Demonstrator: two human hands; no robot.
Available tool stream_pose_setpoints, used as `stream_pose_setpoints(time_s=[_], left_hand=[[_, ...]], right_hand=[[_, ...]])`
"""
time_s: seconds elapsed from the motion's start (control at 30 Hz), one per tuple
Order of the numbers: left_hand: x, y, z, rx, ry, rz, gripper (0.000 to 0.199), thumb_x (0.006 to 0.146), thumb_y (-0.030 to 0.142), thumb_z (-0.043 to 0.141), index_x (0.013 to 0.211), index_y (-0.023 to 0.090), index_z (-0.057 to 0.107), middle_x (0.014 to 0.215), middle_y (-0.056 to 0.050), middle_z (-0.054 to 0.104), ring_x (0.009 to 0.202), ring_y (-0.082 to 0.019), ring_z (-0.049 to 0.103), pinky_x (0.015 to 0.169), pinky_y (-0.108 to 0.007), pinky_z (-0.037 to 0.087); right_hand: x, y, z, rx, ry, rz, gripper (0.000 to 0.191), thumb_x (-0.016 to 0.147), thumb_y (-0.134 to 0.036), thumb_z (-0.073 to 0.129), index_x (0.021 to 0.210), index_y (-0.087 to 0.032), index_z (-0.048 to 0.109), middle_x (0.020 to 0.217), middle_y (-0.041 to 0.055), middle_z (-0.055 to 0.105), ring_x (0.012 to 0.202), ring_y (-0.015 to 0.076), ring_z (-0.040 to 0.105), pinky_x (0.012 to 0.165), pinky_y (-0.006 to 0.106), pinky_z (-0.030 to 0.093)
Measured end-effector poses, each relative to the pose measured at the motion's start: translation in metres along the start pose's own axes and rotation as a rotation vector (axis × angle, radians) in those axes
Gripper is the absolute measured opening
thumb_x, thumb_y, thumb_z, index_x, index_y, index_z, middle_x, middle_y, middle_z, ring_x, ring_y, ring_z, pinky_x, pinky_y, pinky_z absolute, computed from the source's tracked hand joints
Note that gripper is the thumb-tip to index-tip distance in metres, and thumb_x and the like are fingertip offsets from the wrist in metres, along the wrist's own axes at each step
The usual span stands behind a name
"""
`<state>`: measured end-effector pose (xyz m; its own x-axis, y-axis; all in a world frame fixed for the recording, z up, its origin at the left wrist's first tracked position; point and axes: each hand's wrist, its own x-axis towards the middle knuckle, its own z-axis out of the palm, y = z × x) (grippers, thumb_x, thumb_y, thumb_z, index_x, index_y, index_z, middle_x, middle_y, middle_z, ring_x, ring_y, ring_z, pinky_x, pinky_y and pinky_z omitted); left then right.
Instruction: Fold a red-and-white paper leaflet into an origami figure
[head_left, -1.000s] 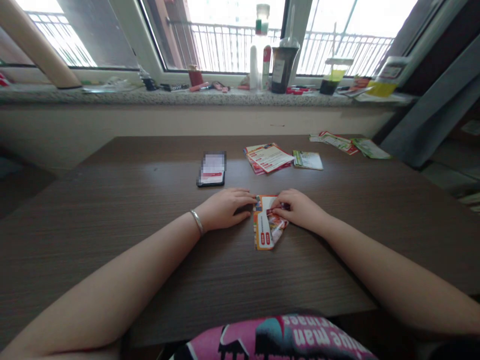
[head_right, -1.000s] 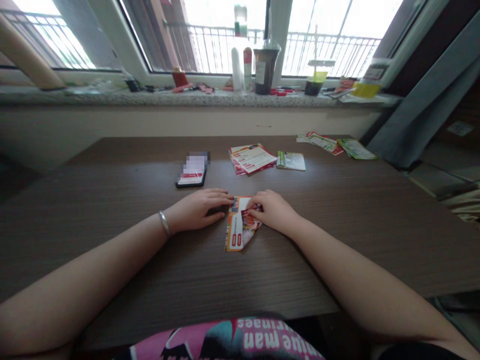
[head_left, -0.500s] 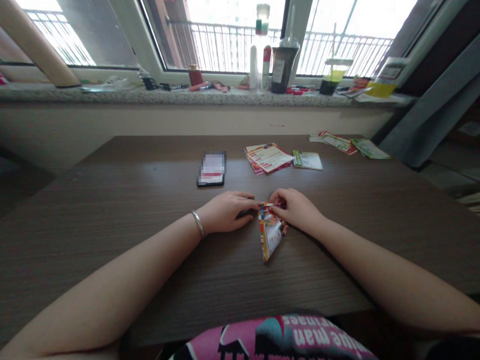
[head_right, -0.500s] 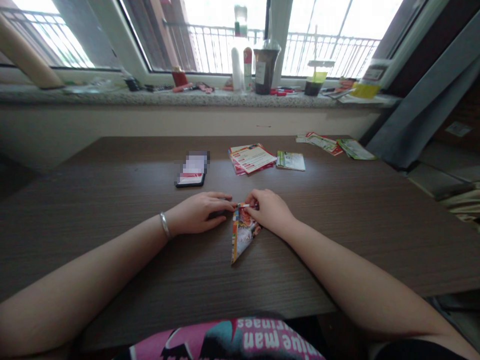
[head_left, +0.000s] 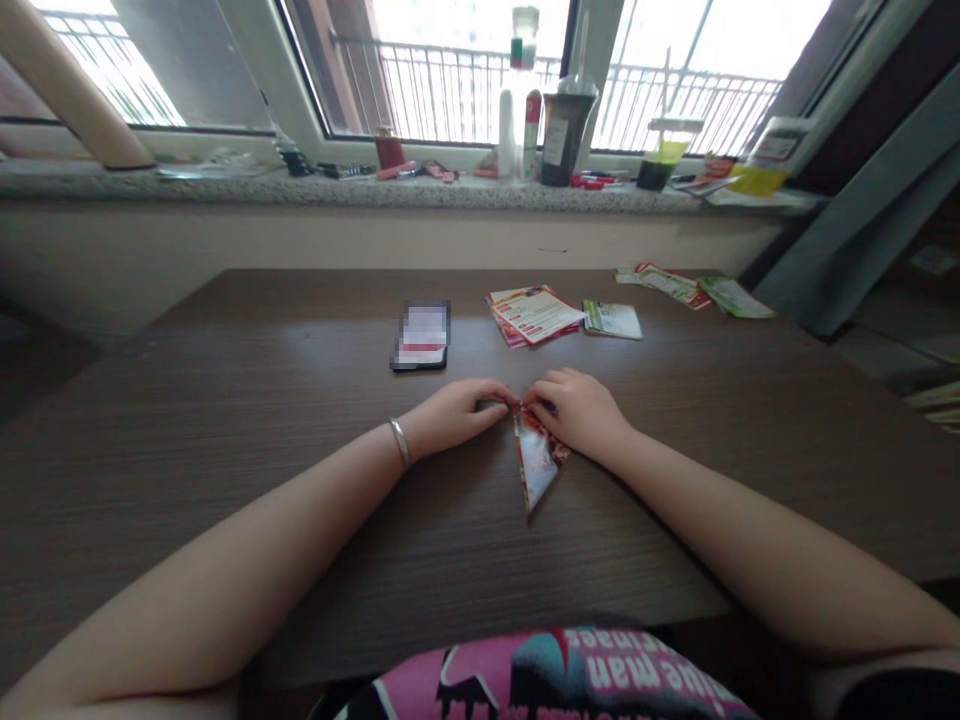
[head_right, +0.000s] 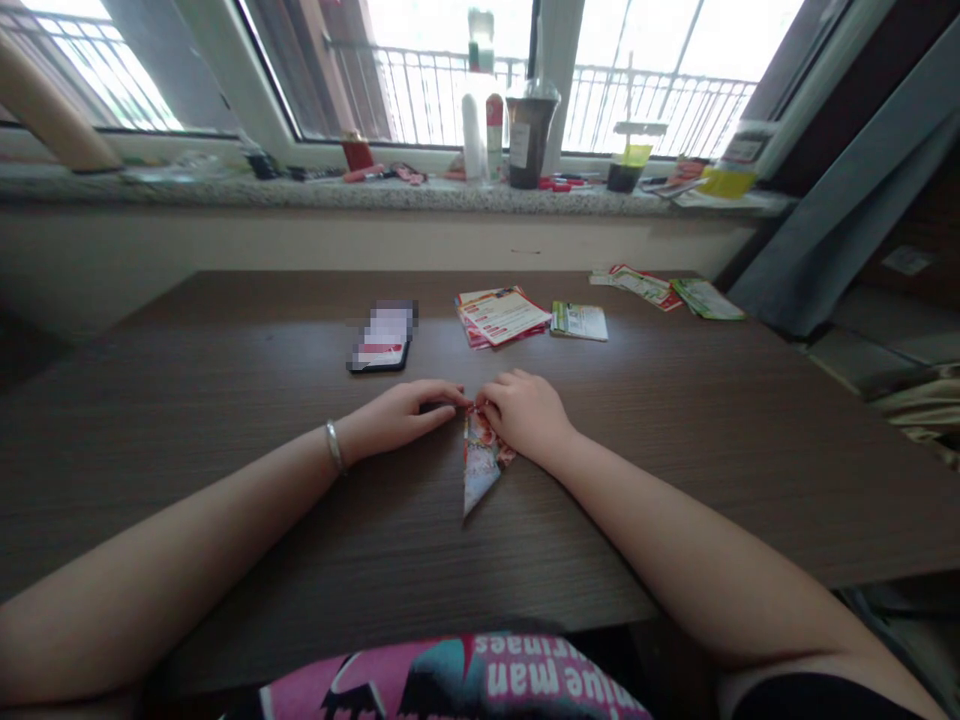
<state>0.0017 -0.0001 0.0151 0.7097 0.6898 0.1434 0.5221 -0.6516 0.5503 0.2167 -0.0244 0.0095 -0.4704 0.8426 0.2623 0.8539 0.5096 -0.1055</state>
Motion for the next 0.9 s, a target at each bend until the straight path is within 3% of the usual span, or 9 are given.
stream_pose_setpoints(time_s=[0.1, 0.17, 0.3, 0.5, 0.77, 0.9], left_hand=[[0.004, 0.001, 0.007, 0.054, 0.100, -0.099, 0.020, 0.088, 0.027, 0.051, 0.101, 0.019, 0.065, 0.104, -0.004, 0.069, 0.099, -0.019, 0.063, 0.092, -0.032, 0.048], [0.005, 0.002, 0.012, 0.107, 0.154, -0.125, 0.018, 0.085, 0.028, 0.056, 0.097, 0.017, 0.065, 0.103, -0.008, 0.068, 0.104, -0.023, 0.060, 0.097, -0.038, 0.045], [0.004, 0.007, 0.022, 0.155, 0.194, -0.149, 0.020, 0.082, 0.032, 0.062, 0.095, 0.017, 0.065, 0.117, -0.011, 0.061, 0.115, -0.027, 0.052, 0.103, -0.043, 0.039], [0.003, 0.020, 0.029, 0.247, 0.218, -0.237, 0.027, 0.079, 0.037, 0.066, 0.095, 0.016, 0.061, 0.122, -0.013, 0.058, 0.120, -0.029, 0.049, 0.107, -0.046, 0.034], [0.002, 0.021, 0.027, 0.287, 0.179, -0.269, 0.026, 0.081, 0.039, 0.063, 0.095, 0.017, 0.060, 0.129, -0.013, 0.056, 0.125, -0.028, 0.046, 0.109, -0.047, 0.031], [0.002, 0.026, 0.025, 0.315, 0.192, -0.289, 0.025, 0.080, 0.039, 0.065, 0.091, 0.018, 0.062, 0.131, -0.013, 0.057, 0.126, -0.029, 0.047, 0.111, -0.054, 0.027]], right_hand=[[0.002, -0.001, 0.001, -0.015, 0.003, 0.012, 0.019, 0.091, -0.028, 0.052, 0.088, -0.023, 0.069, 0.089, 0.0043, 0.068, 0.087, 0.0204, 0.056, 0.076, 0.030, 0.039], [0.002, -0.002, 0.001, -0.012, 0.005, 0.023, 0.019, 0.090, -0.027, 0.051, 0.087, -0.023, 0.069, 0.089, 0.0048, 0.068, 0.087, 0.0206, 0.056, 0.077, 0.030, 0.039], [0.002, -0.005, 0.002, 0.005, 0.008, 0.038, 0.018, 0.089, -0.026, 0.051, 0.089, -0.022, 0.069, 0.090, 0.0057, 0.067, 0.089, 0.0213, 0.057, 0.080, 0.031, 0.040], [0.002, -0.010, 0.002, 0.045, -0.010, 0.040, 0.016, 0.088, -0.023, 0.052, 0.091, -0.021, 0.068, 0.090, 0.0068, 0.066, 0.089, 0.0217, 0.058, 0.080, 0.031, 0.041], [0.003, -0.004, 0.007, 0.266, -0.003, 0.117, 0.009, 0.087, -0.019, 0.055, 0.086, -0.019, 0.064, 0.089, 0.0047, 0.067, 0.087, 0.0180, 0.059, 0.079, 0.028, 0.042], [0.003, -0.004, 0.008, 0.289, 0.005, 0.119, 0.008, 0.087, -0.021, 0.056, 0.086, -0.019, 0.064, 0.088, 0.0040, 0.066, 0.086, 0.0179, 0.059, 0.078, 0.028, 0.042]])
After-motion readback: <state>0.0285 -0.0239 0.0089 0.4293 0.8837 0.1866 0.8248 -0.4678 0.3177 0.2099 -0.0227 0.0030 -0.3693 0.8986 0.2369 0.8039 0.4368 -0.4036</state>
